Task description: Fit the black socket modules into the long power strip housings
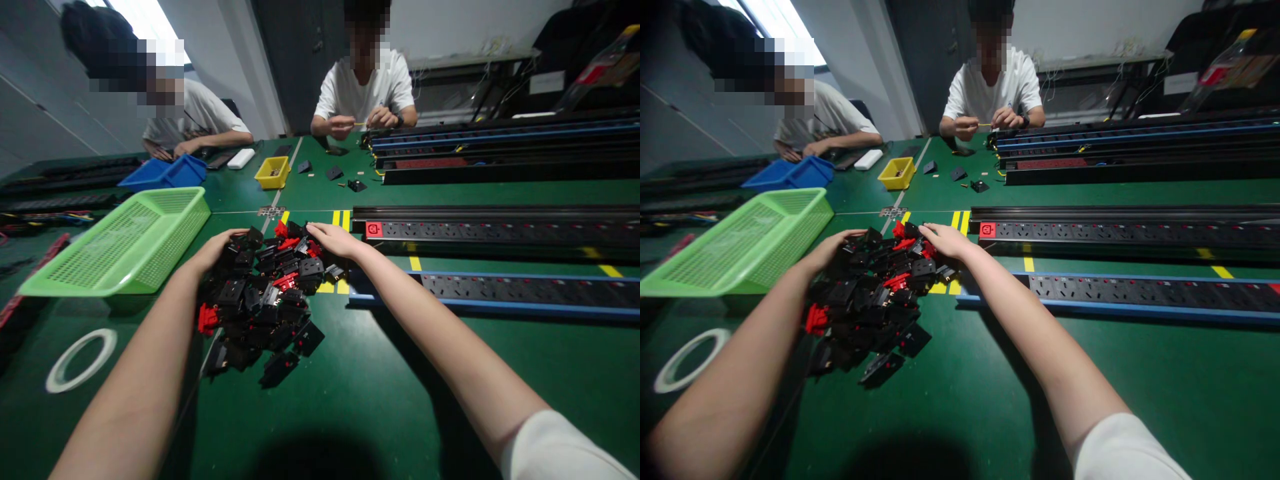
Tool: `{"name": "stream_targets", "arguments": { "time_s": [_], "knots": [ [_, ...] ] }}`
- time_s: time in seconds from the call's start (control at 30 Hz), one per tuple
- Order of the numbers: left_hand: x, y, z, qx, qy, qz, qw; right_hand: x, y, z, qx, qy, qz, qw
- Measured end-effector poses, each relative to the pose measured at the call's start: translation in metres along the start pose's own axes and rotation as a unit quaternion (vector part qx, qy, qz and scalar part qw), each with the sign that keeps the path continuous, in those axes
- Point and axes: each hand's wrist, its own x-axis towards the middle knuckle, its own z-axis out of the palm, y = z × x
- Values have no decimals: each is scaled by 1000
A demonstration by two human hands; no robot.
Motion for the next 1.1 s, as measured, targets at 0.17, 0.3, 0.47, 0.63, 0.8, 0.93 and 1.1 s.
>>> {"name": "stream_targets", "arguments": {
  "time_s": [0.17, 0.3, 0.47, 0.63, 0.8, 0.93, 1.1],
  "knots": [
    [8, 2, 7, 10, -36, 42, 998, -1, -3, -2, -15, 0, -6, 1000],
    [6, 15, 24, 36, -50, 76, 995, -1, -5, -5, -32, 10, -4, 999],
    [-7, 37, 27, 52, 92, 94, 990, -3, -7, -8, -67, 35, 6, 997],
    [-37, 28, -8, 127, 199, -41, 971, -7, -9, -7, -109, 74, 16, 991],
    [-72, 0, 1, 116, 150, -153, 970, -13, -13, -9, -148, 140, 11, 979],
    [-77, -3, 29, 108, 166, -123, 972, -20, -19, -17, -160, 183, -10, 970],
    [-67, 12, 34, 128, 205, 19, 970, -52, -27, -43, -147, 209, -53, 965]
  ]
}}
